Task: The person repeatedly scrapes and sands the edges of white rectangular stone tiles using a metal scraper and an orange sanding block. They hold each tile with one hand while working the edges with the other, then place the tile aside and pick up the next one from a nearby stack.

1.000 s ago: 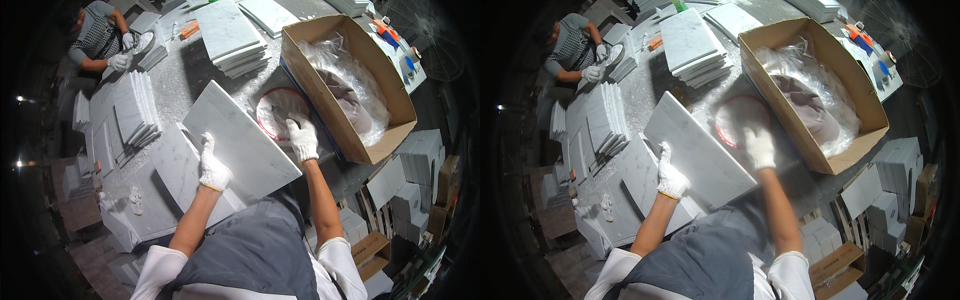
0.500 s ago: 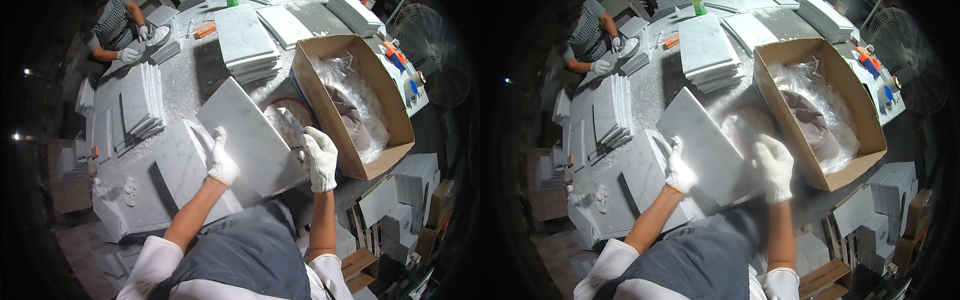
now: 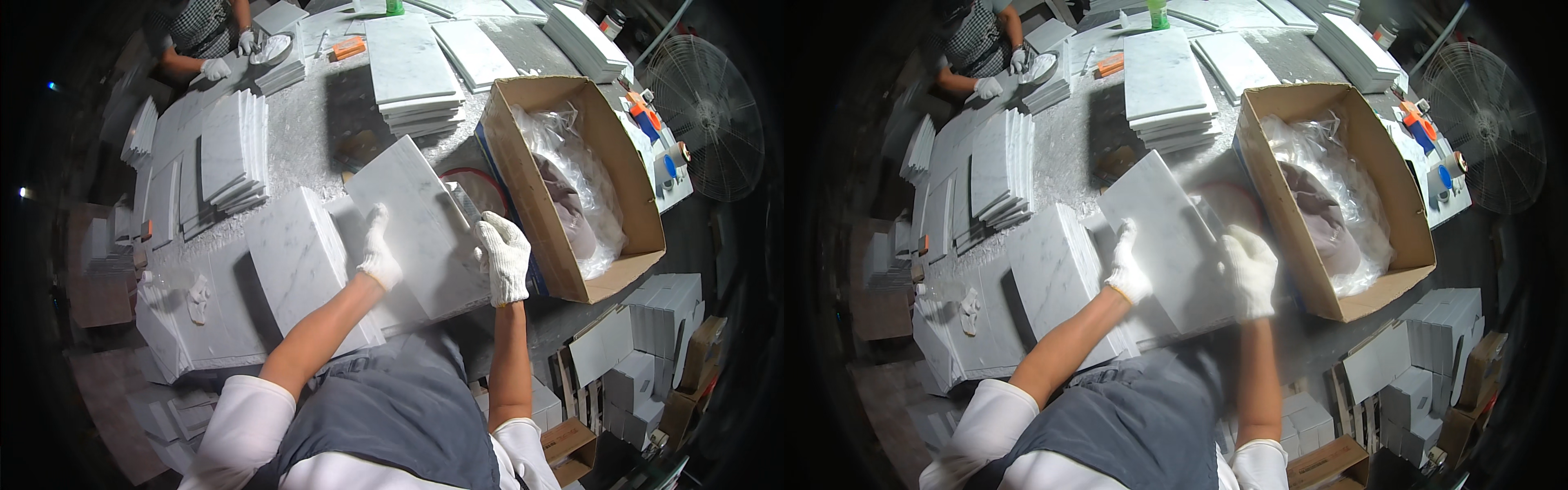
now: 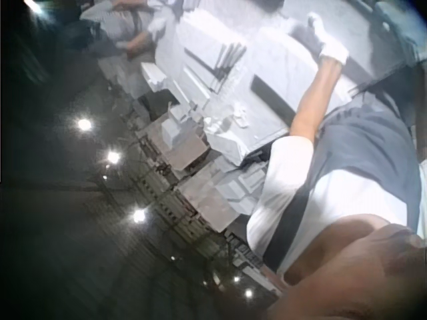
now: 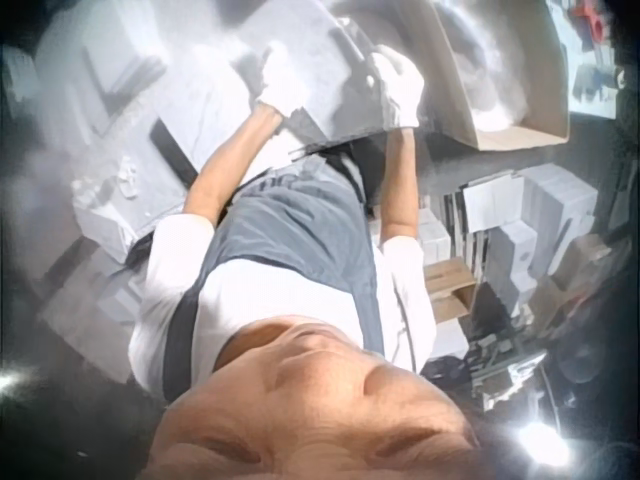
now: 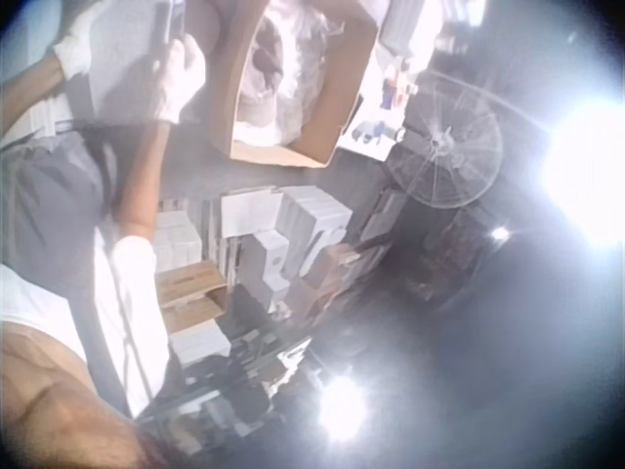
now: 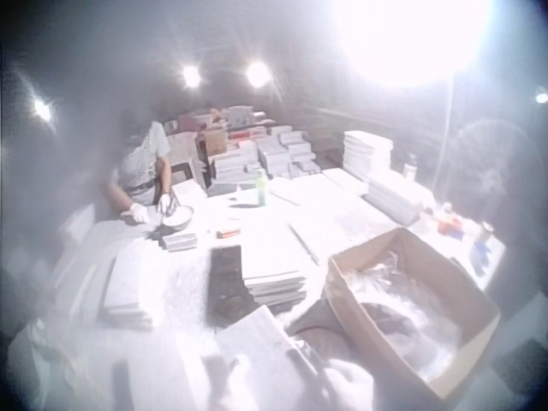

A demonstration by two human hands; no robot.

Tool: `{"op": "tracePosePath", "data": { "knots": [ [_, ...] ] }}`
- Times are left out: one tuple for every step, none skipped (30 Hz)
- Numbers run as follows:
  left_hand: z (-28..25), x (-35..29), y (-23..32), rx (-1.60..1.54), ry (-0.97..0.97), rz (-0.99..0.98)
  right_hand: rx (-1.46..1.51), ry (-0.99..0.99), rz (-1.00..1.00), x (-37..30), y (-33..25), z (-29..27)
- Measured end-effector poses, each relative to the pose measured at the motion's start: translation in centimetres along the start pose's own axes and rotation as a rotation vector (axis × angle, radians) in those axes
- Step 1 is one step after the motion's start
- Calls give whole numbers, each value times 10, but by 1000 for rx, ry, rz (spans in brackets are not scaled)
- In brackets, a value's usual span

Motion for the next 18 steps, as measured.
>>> {"op": "tracePosePath", "data": {
  "knots": [
    [-3, 2, 0, -17, 10, -4, -7, -3, -2, 0, 2, 1],
    [-7, 5, 0, -24, 7, -5, -24, 2, -1, 1, 3, 2],
    [-10, 8, 0, -23, -15, -8, -27, -11, -14, 1, 4, 4],
    [-15, 12, 1, -38, -17, -9, -41, -18, -24, 1, 5, 5],
    [-19, 17, 3, -43, -40, -12, -67, -13, -16, 2, 7, 6],
    [-23, 21, 3, -44, -49, -13, -55, -23, -23, 2, 8, 7],
    [-27, 25, 5, -45, -59, -13, -55, -20, -13, 3, 9, 8],
    [-31, 28, 5, -43, -56, -11, -52, -17, -1, 3, 10, 9],
    [-34, 31, 6, -41, -53, -9, -49, -17, -3, 4, 11, 10],
    [-36, 33, 6, -39, -49, -7, -42, -17, -4, 4, 12, 11],
    [-37, 34, 6, -37, -45, -5, -35, -11, 6, 5, 13, 12],
    [-37, 34, 6, -35, -43, -1, -32, -12, -4, 5, 14, 13],
    [-36, 33, 5, -32, -42, 4, -29, -8, -3, 6, 14, 13],
    [-34, 32, 5, -28, -42, 11, -24, -2, 1, 6, 16, 14],
    [-32, 30, 4, -7, -35, 21, -28, -5, -1, 6, 17, 14],
    [-30, 28, 4, 14, -27, 32, -30, -6, 0, 6, 18, 15],
    [-27, 26, 3, 52, -11, 46, -32, -6, 1, 7, 20, 15],
    [-25, 24, 3, 81, 0, 60, -36, -6, -2, 7, 21, 15]
  ]
}}
Point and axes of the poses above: each hand's wrist, its own x-axis towards the middle knuckle, its own z-axis out of the palm, y = z × x, the point moved 3 cm from there along x, towards the middle knuckle, and after that the axes turned 13 degrees about -z, right-handed, at the moved point
